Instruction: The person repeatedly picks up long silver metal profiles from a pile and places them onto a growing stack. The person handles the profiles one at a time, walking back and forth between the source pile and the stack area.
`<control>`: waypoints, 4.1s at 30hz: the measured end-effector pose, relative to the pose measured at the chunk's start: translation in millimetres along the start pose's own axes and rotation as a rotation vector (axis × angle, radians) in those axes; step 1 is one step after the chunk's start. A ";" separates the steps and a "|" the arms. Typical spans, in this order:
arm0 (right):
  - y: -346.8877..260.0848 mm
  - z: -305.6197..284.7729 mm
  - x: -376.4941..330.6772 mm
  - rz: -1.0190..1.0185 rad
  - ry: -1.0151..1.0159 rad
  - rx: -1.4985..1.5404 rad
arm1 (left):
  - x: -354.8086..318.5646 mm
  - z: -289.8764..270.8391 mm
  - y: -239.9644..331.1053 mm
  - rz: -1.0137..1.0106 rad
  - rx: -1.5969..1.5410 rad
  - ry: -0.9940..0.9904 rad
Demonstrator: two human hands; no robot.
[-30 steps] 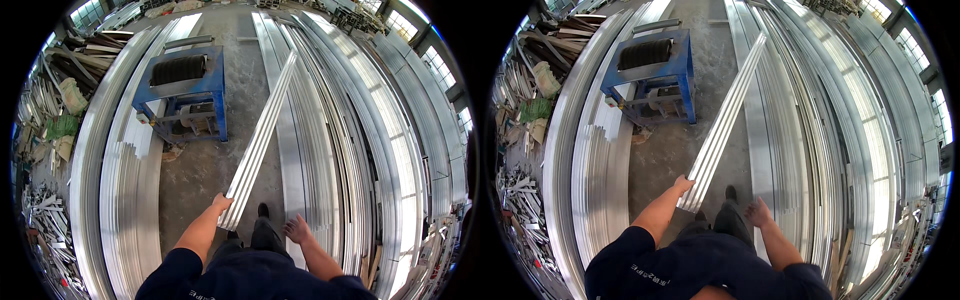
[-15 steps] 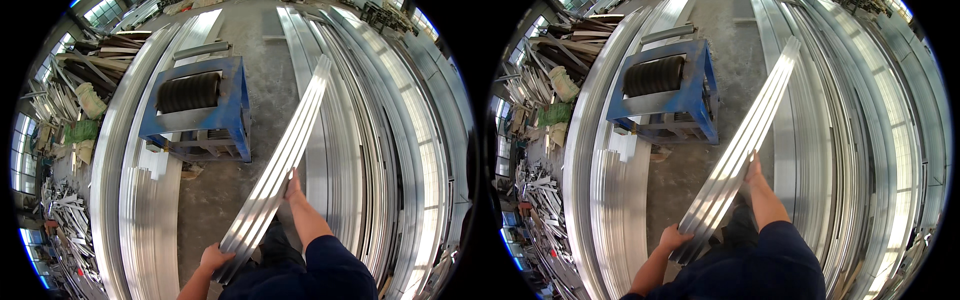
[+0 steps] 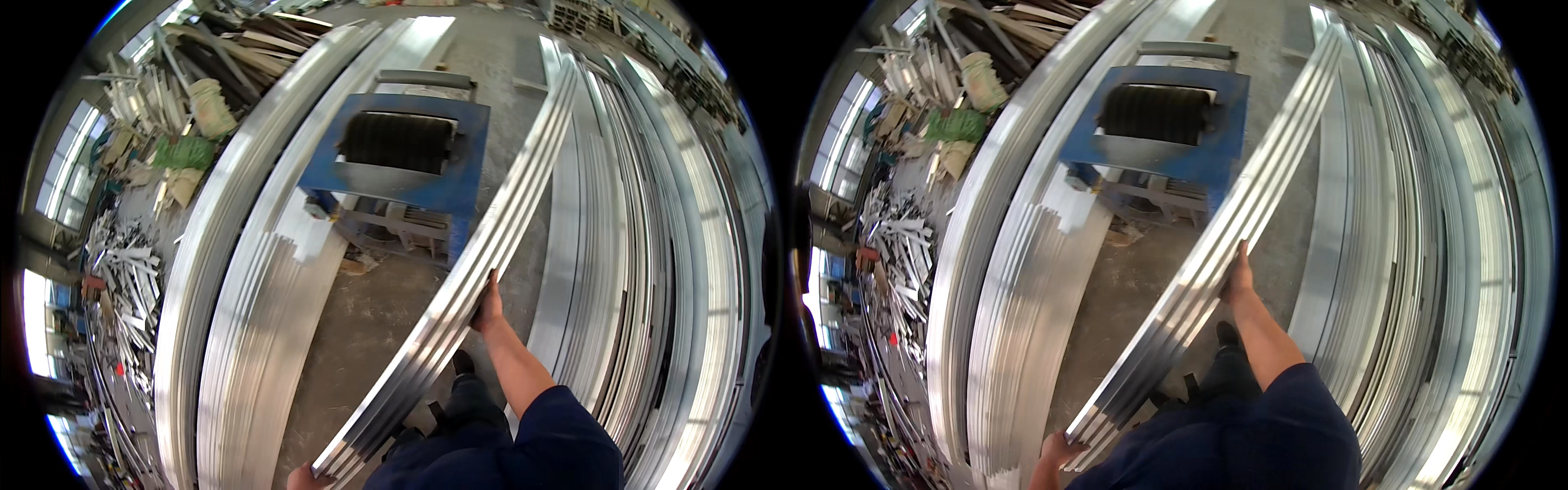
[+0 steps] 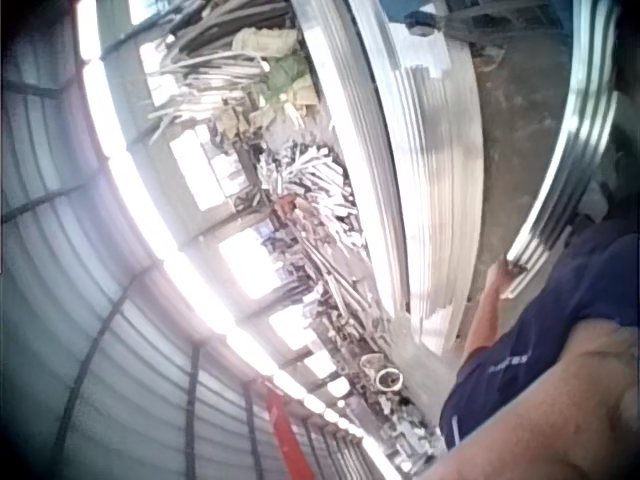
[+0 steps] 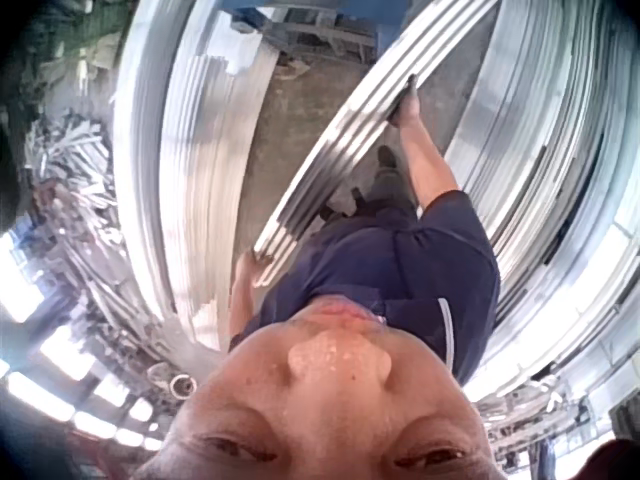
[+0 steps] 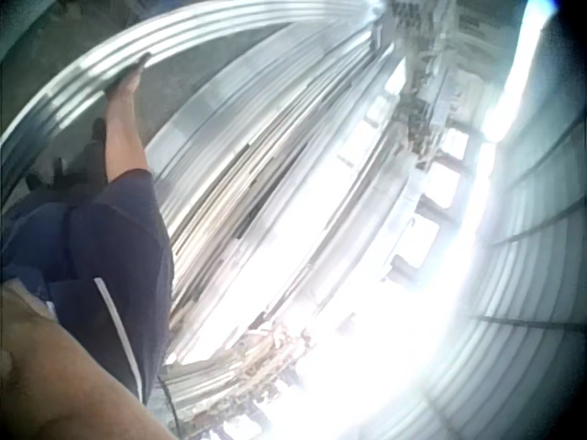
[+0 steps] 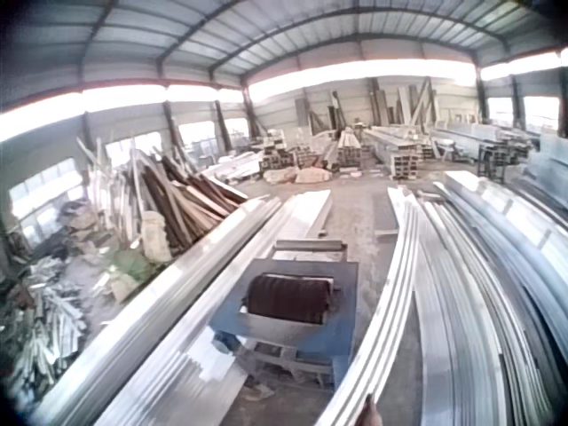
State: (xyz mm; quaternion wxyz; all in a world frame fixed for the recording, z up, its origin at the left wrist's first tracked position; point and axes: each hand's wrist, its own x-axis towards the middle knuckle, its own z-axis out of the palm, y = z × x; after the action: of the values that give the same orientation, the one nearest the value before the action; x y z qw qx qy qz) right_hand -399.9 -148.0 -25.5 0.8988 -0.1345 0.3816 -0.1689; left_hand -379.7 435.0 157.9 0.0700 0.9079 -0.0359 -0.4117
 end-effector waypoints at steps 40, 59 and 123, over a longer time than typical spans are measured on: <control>189.4 217.1 137.5 -0.532 0.384 -0.990 | 240.0 -109.5 40.1 0.256 -0.321 0.048; 669.1 56.1 -239.9 0.237 0.021 -0.271 | 25.9 33.5 -593.0 -0.031 -0.012 -0.060; 428.0 177.9 -50.1 -0.238 0.147 -0.545 | 56.0 -3.3 -515.7 -0.093 -0.102 -0.198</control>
State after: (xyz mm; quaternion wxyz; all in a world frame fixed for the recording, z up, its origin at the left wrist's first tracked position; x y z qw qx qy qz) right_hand -216.5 280.6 -32.4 0.7734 -0.4019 0.4584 -0.1735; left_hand -336.5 937.8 37.6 0.0929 0.8587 0.0204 -0.5036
